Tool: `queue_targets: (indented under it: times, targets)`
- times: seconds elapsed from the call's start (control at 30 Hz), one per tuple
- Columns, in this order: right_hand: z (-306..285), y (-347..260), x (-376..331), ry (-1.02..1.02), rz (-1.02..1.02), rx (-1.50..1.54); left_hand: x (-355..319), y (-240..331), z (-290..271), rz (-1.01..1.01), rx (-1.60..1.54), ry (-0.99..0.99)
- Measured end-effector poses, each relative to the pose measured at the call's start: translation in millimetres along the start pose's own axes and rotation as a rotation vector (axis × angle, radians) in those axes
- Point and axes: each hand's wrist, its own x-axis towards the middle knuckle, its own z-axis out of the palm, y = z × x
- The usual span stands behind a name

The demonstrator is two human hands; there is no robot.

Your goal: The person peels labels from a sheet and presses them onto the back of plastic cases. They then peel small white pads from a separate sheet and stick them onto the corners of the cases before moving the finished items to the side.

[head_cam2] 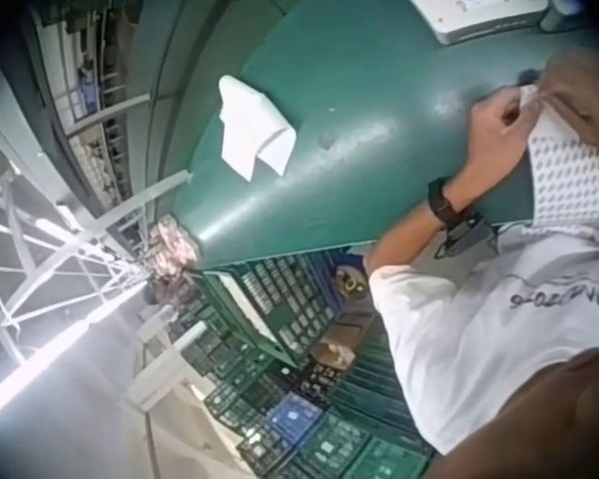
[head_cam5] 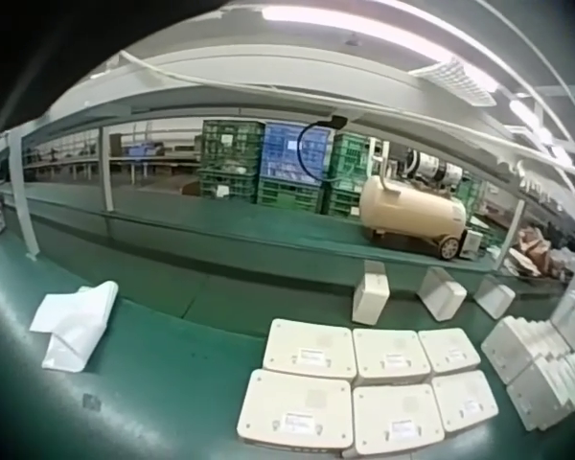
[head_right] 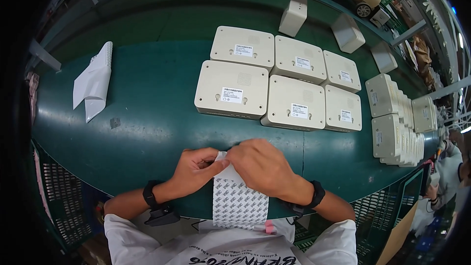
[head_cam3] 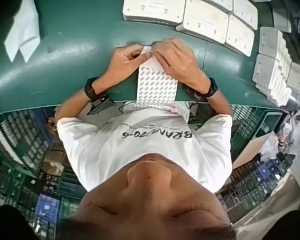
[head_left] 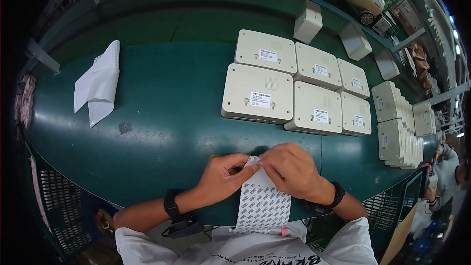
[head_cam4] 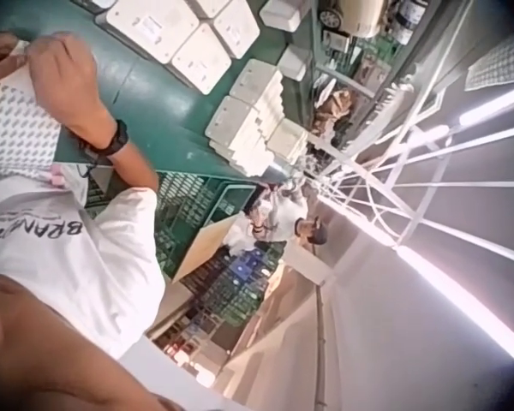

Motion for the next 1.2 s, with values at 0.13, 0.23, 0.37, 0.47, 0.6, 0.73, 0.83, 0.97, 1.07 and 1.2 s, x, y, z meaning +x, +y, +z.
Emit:
queue_targets:
  times: [0.13,0.23,0.37,0.47,0.6,0.73,0.83,0.97,1.07,1.2]
  targets:
    - [-9,3,14,0.012,0.011,0.031,0,-9,-2,0.024,0.011,0.02]
    - [-4,33,54,0.059,0.352,0.217,1,-2,1,0.006,-0.051,0.035]
    - [17,49,88,-0.129,0.445,0.463,1,-4,-1,-0.018,-0.045,0.009]
    - [21,49,99,-0.198,0.46,0.371,1,-3,-2,-0.018,-0.031,0.001]
    - [25,49,102,-0.238,0.446,0.307,1,-6,-3,0.012,-0.034,0.0]
    - [28,52,99,-0.225,0.309,0.217,1,-11,-3,0.034,-0.028,-0.002]
    - [27,48,100,-0.244,0.148,0.064,1,-12,-2,0.047,-0.019,0.007]
    - [27,29,101,-0.294,-0.114,-0.289,1,-14,-2,0.038,-0.029,0.013]
    - [30,12,94,-0.306,-0.236,-0.563,1,-10,0,0.063,-0.054,0.019]
    - [30,4,90,-0.444,-0.376,-0.916,1,-3,-5,0.036,0.006,-0.043]
